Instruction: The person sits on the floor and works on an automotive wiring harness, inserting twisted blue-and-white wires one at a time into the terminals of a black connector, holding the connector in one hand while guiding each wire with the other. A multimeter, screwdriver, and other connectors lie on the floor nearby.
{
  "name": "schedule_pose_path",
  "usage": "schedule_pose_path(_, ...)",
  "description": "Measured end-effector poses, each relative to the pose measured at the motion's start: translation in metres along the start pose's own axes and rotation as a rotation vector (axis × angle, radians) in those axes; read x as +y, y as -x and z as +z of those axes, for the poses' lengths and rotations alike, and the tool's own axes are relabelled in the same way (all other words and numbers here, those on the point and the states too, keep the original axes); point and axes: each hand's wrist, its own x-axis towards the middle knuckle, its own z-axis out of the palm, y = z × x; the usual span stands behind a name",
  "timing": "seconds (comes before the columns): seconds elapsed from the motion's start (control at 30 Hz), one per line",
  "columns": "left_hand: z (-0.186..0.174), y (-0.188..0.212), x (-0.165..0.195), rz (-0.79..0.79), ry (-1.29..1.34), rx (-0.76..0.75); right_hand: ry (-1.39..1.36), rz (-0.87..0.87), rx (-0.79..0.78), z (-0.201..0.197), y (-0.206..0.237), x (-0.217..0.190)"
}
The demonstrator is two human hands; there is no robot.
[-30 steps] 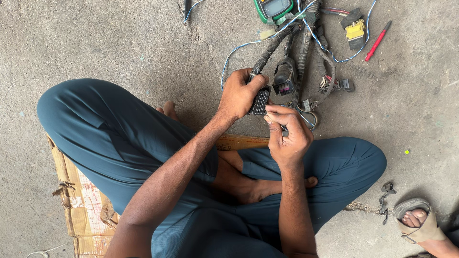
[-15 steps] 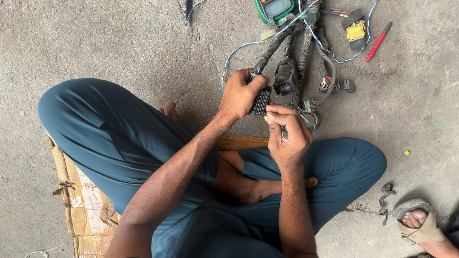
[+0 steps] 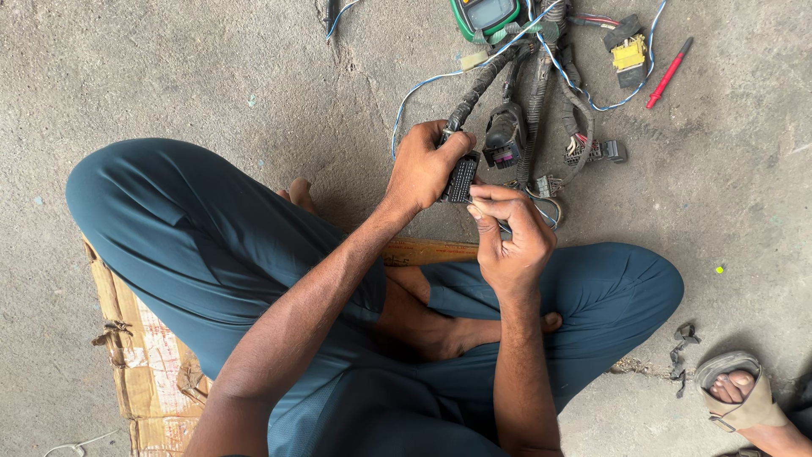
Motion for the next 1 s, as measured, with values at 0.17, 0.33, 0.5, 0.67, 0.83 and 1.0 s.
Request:
schedule_pose_path(0.17, 0.0003, -0.0010, -0.0024, 0.000, 0.008, 0.004, -0.011, 0.005, -0.002, -0.0005, 0.0002, 0.0008)
schedule_pose_path(0.33, 0.0009, -0.0008, -0.0029, 0.006, 0.003, 0.012, 0.055, -0.015, -0.021, 0.0019, 0.0008, -0.0015)
schedule_pose_path(0.5, 0.0009, 0.0003, -0.0015, 0.004, 0.007, 0.015, 0.045, -0.006, -0.011, 0.0005, 0.0001, -0.0028)
schedule_pose_path(0.67, 0.0009, 0.0002, -0.0005, 0.019, 0.013, 0.017, 0.011, 0.009, -0.002, -0.0012, 0.0004, -0.0018)
schedule_pose_path(0.83, -0.0003, 0.0002, -0.0003, -0.009, 0.005, 0.000, 0.028, 0.003, -0.003, 0.0018, 0.0005, -0.0010)
schedule_pose_path(1.0, -0.0004, 0.0013, 0.0003, 0.013, -0.006, 0.025, 0.130, -0.044, 0.007, 0.0074, 0.0021, -0.0033)
